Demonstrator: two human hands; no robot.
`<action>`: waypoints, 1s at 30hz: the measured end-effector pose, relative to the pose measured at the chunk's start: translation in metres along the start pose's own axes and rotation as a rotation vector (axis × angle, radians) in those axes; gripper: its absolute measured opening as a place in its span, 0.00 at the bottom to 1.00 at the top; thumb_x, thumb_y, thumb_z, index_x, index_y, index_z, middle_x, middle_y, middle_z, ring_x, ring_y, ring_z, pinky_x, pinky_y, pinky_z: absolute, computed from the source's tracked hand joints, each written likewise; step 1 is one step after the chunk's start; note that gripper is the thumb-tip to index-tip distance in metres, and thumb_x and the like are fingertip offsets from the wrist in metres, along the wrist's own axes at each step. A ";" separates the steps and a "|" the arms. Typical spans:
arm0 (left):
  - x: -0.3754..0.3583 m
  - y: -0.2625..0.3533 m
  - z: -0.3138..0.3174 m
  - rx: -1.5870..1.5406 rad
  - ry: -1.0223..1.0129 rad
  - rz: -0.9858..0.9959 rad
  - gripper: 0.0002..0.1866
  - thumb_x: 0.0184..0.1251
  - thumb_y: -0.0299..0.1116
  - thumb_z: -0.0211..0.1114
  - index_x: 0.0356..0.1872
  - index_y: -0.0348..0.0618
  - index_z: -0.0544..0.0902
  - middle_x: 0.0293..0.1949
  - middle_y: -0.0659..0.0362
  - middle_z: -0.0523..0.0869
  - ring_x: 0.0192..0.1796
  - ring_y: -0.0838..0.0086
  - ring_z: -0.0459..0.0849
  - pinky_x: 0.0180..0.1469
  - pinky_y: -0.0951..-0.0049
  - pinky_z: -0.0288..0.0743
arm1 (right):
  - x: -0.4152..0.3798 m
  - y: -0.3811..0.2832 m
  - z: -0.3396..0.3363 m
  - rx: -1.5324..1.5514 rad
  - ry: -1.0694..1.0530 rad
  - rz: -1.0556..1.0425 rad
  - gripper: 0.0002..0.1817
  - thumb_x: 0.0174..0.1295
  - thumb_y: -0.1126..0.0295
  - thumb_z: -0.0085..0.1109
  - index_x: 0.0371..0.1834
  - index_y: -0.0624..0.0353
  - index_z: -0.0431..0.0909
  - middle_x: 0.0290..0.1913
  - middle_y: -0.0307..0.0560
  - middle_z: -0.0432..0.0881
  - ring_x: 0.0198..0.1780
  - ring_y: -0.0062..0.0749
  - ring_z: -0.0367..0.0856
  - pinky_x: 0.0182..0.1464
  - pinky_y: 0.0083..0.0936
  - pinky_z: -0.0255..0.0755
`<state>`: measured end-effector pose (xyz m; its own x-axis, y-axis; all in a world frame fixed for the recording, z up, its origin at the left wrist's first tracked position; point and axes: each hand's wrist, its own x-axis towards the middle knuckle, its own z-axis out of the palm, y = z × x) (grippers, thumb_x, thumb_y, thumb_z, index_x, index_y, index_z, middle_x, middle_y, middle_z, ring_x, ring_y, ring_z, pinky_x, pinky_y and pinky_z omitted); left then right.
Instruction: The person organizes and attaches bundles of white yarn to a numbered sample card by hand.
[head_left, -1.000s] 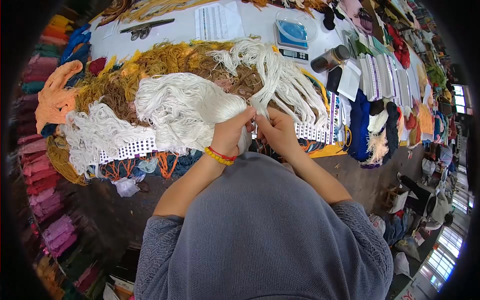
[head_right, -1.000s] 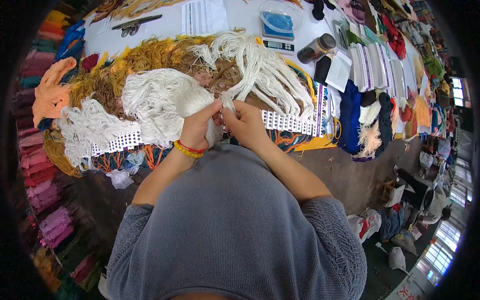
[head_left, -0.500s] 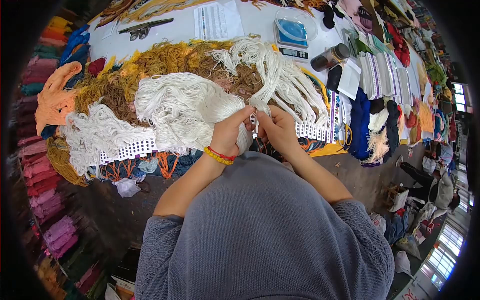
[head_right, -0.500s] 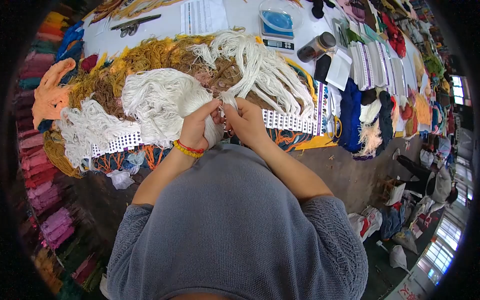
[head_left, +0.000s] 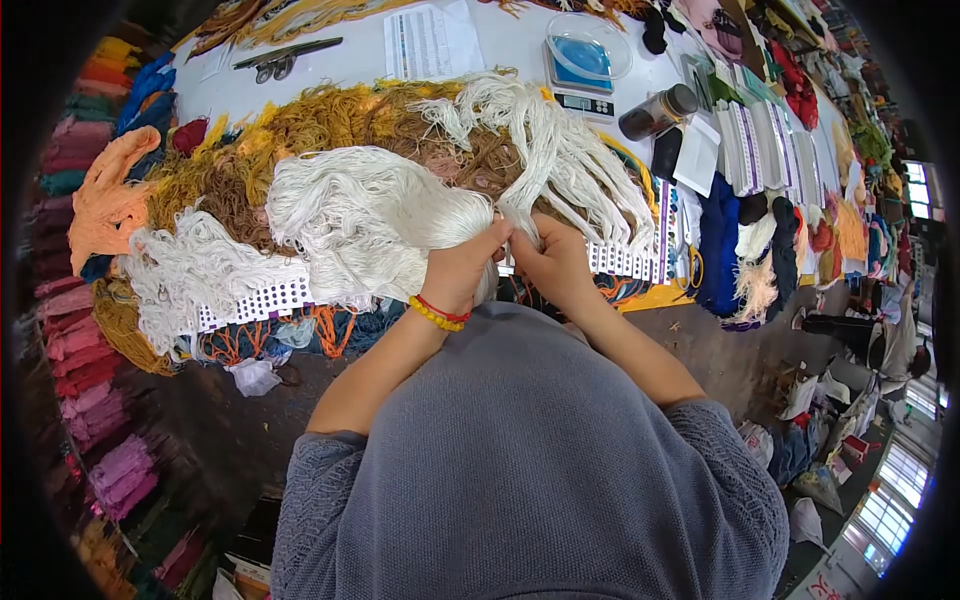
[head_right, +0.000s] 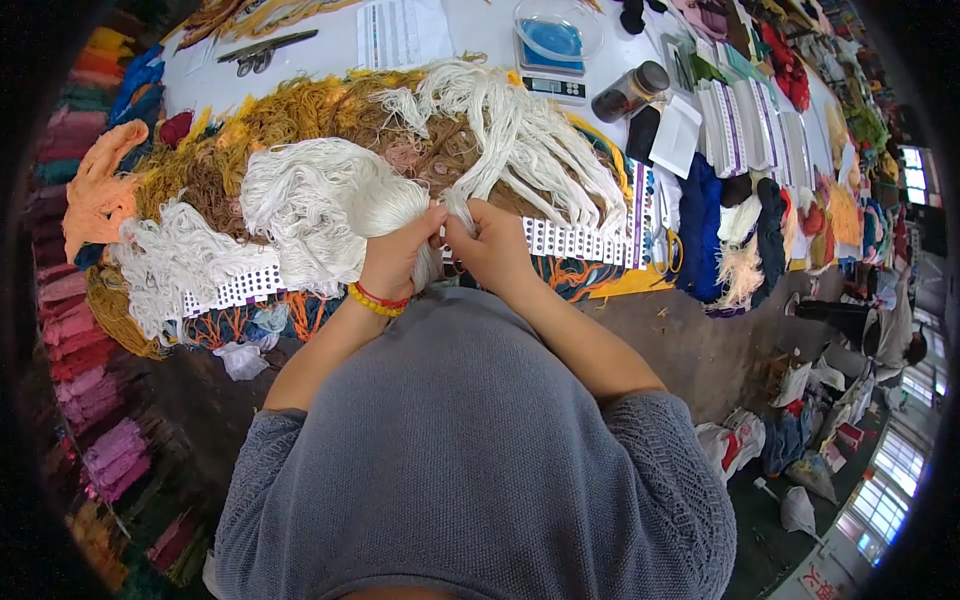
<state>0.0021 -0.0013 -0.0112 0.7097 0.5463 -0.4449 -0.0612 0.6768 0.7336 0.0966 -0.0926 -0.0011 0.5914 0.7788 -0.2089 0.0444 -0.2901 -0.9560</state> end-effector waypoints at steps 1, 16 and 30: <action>0.000 0.000 0.000 -0.005 0.028 -0.009 0.09 0.51 0.31 0.66 0.32 0.39 0.79 0.27 0.64 0.78 0.27 0.82 0.73 0.29 0.82 0.68 | 0.000 -0.001 0.000 -0.004 -0.007 0.000 0.09 0.56 0.70 0.51 0.23 0.63 0.74 0.15 0.39 0.74 0.17 0.15 0.69 0.18 0.17 0.62; 0.003 -0.004 -0.004 -0.253 -0.040 -0.178 0.07 0.57 0.32 0.60 0.29 0.38 0.78 0.25 0.62 0.77 0.28 0.78 0.73 0.32 0.79 0.68 | -0.002 -0.006 0.003 0.143 -0.044 -0.011 0.09 0.60 0.67 0.50 0.27 0.61 0.73 0.15 0.33 0.71 0.14 0.11 0.65 0.16 0.10 0.58; 0.003 -0.014 -0.014 -0.178 -0.055 -0.074 0.08 0.58 0.31 0.59 0.36 0.38 0.78 0.34 0.60 0.80 0.36 0.76 0.78 0.38 0.76 0.71 | -0.001 -0.012 -0.001 0.230 -0.064 0.134 0.10 0.59 0.67 0.49 0.25 0.61 0.73 0.13 0.35 0.70 0.12 0.13 0.63 0.15 0.12 0.56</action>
<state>-0.0045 -0.0018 -0.0298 0.7538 0.4673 -0.4621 -0.1273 0.7936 0.5950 0.0959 -0.0904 0.0103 0.5271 0.7779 -0.3423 -0.2193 -0.2646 -0.9391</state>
